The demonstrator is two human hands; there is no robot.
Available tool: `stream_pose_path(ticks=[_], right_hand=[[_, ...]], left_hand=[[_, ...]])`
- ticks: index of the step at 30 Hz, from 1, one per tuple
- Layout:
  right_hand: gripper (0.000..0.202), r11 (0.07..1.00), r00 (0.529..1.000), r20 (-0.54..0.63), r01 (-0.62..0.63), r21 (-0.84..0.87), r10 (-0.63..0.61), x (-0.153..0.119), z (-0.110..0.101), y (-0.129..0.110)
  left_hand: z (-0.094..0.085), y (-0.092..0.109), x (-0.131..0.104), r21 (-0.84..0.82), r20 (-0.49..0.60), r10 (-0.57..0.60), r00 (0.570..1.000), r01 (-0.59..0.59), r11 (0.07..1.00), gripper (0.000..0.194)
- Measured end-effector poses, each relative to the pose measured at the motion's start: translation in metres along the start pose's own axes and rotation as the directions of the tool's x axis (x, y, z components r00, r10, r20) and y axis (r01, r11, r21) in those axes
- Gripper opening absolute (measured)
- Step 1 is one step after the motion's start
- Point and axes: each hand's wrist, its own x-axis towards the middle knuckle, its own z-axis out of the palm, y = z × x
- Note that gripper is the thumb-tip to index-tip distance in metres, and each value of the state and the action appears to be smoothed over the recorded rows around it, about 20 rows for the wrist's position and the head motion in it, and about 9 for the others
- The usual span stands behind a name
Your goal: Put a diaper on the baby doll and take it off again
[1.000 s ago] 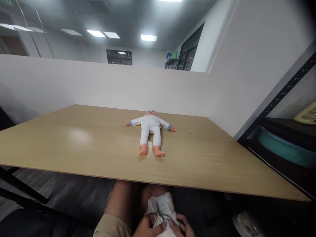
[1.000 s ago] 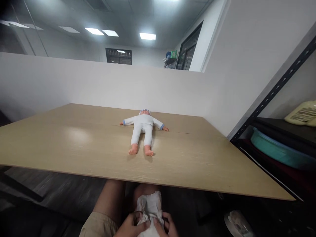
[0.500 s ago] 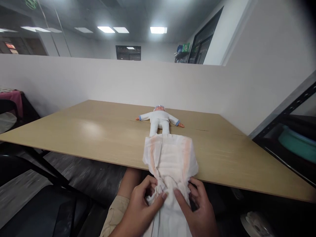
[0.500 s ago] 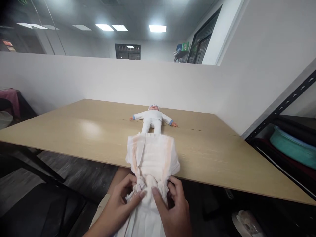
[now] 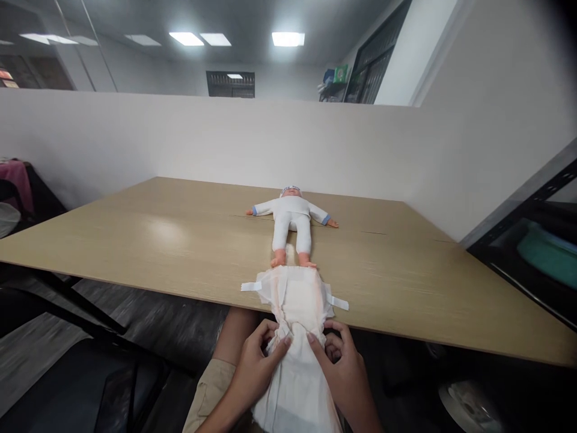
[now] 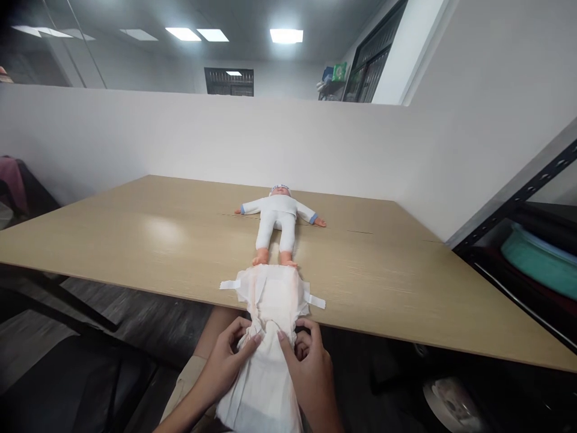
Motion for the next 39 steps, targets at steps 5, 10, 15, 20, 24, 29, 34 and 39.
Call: stream_pose_path(ticks=[5, 10, 15, 20, 24, 29, 34, 39], right_hand=[[0.049, 0.957, 0.944, -0.225, 0.19, -0.221, -0.24, 0.005, 0.0, -0.005], [0.033, 0.812, 0.867, 0.018, 0.474, -0.341, -0.498, 0.039, 0.01, -0.027], [0.056, 0.719, 0.817, 0.382, 0.568, -0.4, -0.433, 0.087, 0.033, -0.03], [0.067, 0.691, 0.795, 0.485, 0.581, -0.431, -0.365, 0.108, 0.047, -0.015], [0.068, 0.672, 0.79, 0.481, 0.593, -0.444, -0.38, 0.11, 0.049, -0.009], [0.067, 0.65, 0.784, 0.472, 0.608, -0.456, -0.402, 0.111, 0.051, -0.007], [0.066, 0.642, 0.791, 0.461, 0.603, -0.473, -0.402, 0.11, 0.051, -0.01], [0.063, 0.651, 0.801, 0.443, 0.59, -0.478, -0.402, 0.108, 0.051, -0.011]], left_hand=[[0.0, -0.004, 0.0, 0.006, 0.011, 0.006, 1.0, -0.006, 1.0, 0.043], [0.001, -0.006, 0.002, 0.039, -0.002, 0.016, 1.0, -0.016, 0.999, 0.047], [-0.003, -0.005, 0.002, 0.183, -0.013, 0.03, 0.999, -0.027, 0.983, 0.043], [-0.017, 0.011, -0.001, 0.362, 0.071, 0.073, 0.995, -0.094, 0.928, 0.031], [-0.032, 0.036, 0.007, 0.607, 0.187, 0.118, 0.975, -0.209, 0.767, 0.026], [-0.053, 0.065, 0.046, 0.803, 0.259, 0.239, 0.936, -0.347, 0.485, 0.028], [-0.071, 0.075, 0.117, 0.866, 0.336, 0.361, 0.87, -0.436, 0.243, 0.021], [-0.072, 0.071, 0.189, 0.864, 0.475, 0.312, 0.823, -0.503, 0.01, 0.045]])
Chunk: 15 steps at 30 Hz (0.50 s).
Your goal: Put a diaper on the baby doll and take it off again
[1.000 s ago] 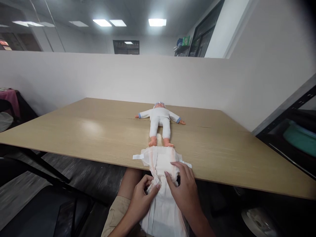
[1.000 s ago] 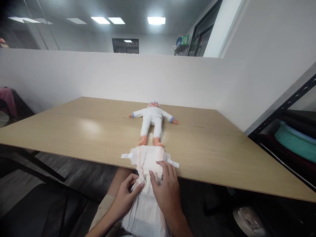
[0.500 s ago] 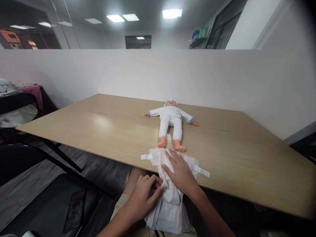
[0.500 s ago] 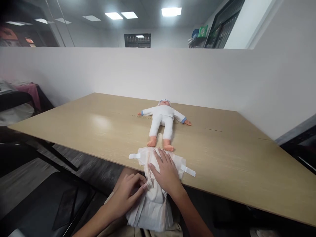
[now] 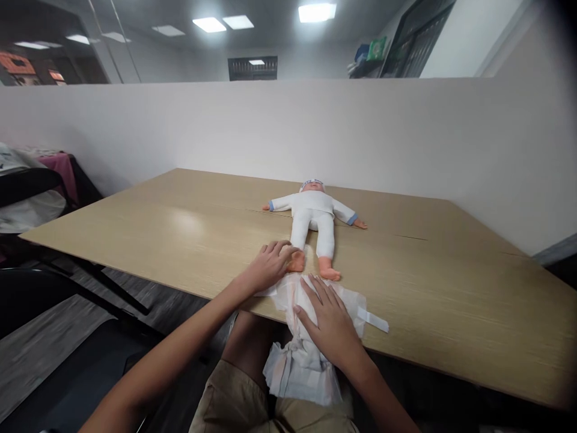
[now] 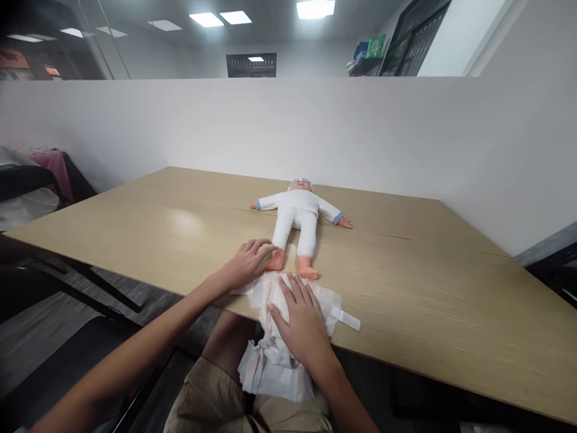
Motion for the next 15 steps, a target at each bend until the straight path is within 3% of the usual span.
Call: stream_pose_path(ticks=[2, 5, 10, 15], right_hand=[[0.063, 1.0, 1.0, -0.004, -0.002, 0.005, 0.002, -0.001, 0.0, 0.0], [0.062, 1.0, 1.0, 0.002, -0.006, 0.021, 0.006, -0.001, -0.002, -0.002], [0.062, 0.997, 0.999, 0.016, -0.036, 0.065, 0.036, -0.002, -0.006, -0.003], [0.063, 0.996, 0.998, 0.045, -0.047, 0.079, 0.044, -0.001, -0.009, -0.003]], left_hand=[[0.004, -0.007, 0.019, 0.03, 0.055, 0.151, 0.987, -0.153, 0.988, 0.057], [0.004, -0.015, 0.041, -0.007, 0.13, 0.345, 0.93, -0.347, 0.938, 0.069], [-0.002, -0.029, 0.053, -0.094, 0.202, 0.404, 0.892, -0.393, 0.915, 0.062], [-0.01, -0.038, 0.053, -0.084, 0.19, 0.407, 0.893, -0.399, 0.913, 0.063]])
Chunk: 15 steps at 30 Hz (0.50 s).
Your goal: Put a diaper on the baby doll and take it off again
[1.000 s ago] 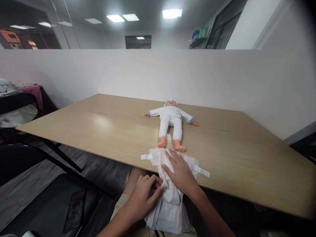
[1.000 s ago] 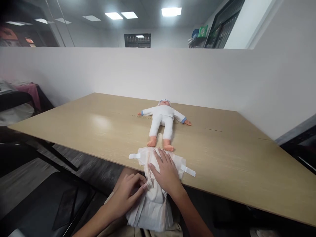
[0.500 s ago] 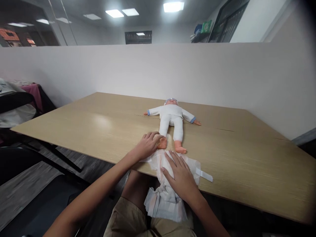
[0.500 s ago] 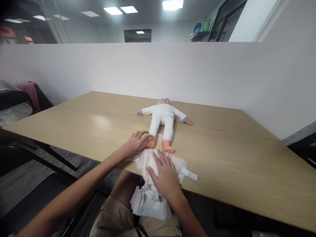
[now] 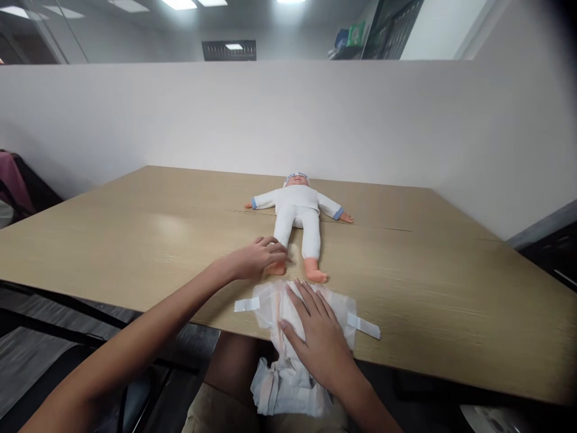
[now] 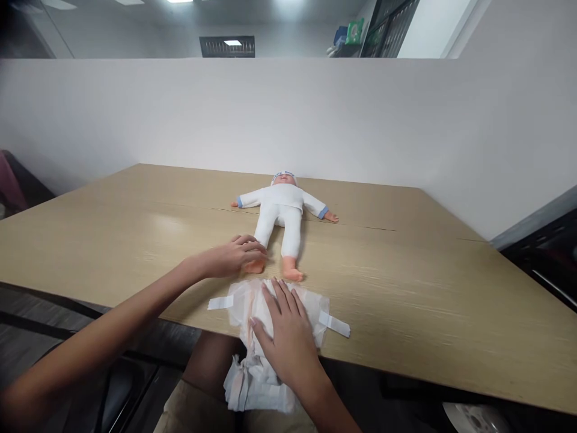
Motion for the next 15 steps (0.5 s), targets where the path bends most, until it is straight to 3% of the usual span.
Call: stream_pose_path(ticks=[3, 8, 10, 12, 15], right_hand=[[0.065, 1.0, 1.0, 0.015, -0.007, 0.002, 0.007, 0.001, 0.0, 0.001], [0.064, 1.0, 0.999, 0.039, -0.007, -0.001, 0.007, 0.002, 0.001, 0.002], [0.064, 1.0, 0.999, 0.037, -0.006, 0.001, 0.006, 0.002, 0.0, 0.003], [0.064, 1.0, 1.0, 0.024, 0.0, 0.009, 0.0, 0.001, -0.001, 0.003], [0.065, 1.0, 1.0, 0.011, 0.008, 0.019, -0.008, 0.001, 0.0, 0.004]], left_hand=[[0.0, -0.003, 0.012, 0.061, -0.009, 0.019, 1.0, -0.018, 0.998, 0.071], [0.017, -0.013, 0.049, 0.092, -0.034, 0.175, 0.984, -0.172, 0.981, 0.103], [0.022, -0.016, 0.065, 0.119, -0.011, 0.224, 0.974, -0.221, 0.968, 0.105], [0.025, -0.018, 0.079, 0.122, 0.008, 0.272, 0.962, -0.271, 0.955, 0.093], [0.025, -0.017, 0.096, 0.066, -0.022, 0.341, 0.94, -0.339, 0.939, 0.053]])
